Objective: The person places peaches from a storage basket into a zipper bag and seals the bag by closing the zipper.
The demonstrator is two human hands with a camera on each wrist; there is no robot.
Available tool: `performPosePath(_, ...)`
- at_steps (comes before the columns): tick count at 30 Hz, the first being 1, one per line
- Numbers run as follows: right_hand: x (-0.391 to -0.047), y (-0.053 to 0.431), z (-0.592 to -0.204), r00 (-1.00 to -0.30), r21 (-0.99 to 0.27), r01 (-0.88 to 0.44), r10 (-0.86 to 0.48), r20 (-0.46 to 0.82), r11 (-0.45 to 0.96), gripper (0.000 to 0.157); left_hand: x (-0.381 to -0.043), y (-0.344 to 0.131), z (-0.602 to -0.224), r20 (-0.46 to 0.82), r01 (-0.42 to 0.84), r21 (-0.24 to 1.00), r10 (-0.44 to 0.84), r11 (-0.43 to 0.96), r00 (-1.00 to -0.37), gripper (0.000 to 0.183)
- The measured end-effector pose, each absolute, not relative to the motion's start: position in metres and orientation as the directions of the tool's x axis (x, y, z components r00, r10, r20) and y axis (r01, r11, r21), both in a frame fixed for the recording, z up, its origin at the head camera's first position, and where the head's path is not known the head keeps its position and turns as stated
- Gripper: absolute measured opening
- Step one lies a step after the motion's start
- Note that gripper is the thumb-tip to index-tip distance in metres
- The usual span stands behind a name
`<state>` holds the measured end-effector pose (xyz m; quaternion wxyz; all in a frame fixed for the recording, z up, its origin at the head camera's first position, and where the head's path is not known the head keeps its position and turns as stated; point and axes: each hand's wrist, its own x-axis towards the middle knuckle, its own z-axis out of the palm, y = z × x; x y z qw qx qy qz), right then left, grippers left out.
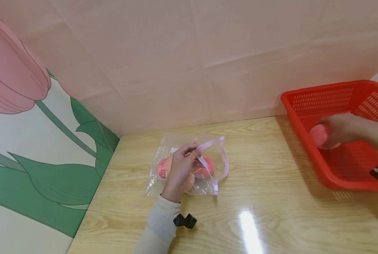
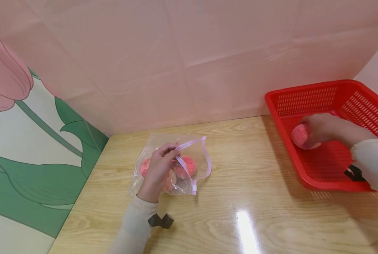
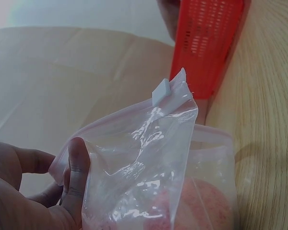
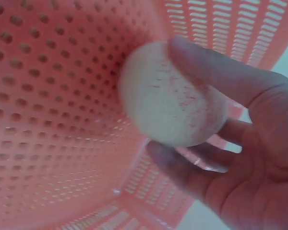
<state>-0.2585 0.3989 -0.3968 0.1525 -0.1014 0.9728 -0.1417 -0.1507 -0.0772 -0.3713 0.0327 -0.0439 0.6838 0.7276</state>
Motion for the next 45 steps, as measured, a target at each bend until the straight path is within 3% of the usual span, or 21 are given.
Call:
performPosePath(7, -0.261, 0.404, -0.406, -0.958, -0.362, -0.128, -0.209, -0.195, 0.924, 0.107, -0.150, -0.078, -0.371, -0.112, -0.111, 0.992, -0.014, -0.056, -0.994, 0.017)
performPosePath(23, -0.263, 0.401, -0.405, -0.963, -0.368, -0.146, -0.216, -0.158, 0.918, 0.102, -0.151, -0.079, -0.371, -0.107, -0.106, 0.993, -0.016, -0.060, -0.994, 0.017)
performPosePath(40, -0.244, 0.389, -0.358, -0.958, -0.296, -0.285, -0.270, 0.093, 0.912, 0.092, -0.153, -0.081, -0.373, -0.110, -0.109, 0.992, -0.016, -0.060, -0.994, 0.017)
performPosePath(45, -0.234, 0.379, -0.345, -0.950, -0.287, -0.313, -0.293, 0.112, 0.905, 0.093, -0.153, -0.080, -0.373, -0.103, -0.102, 0.993, -0.018, -0.066, -0.994, 0.017)
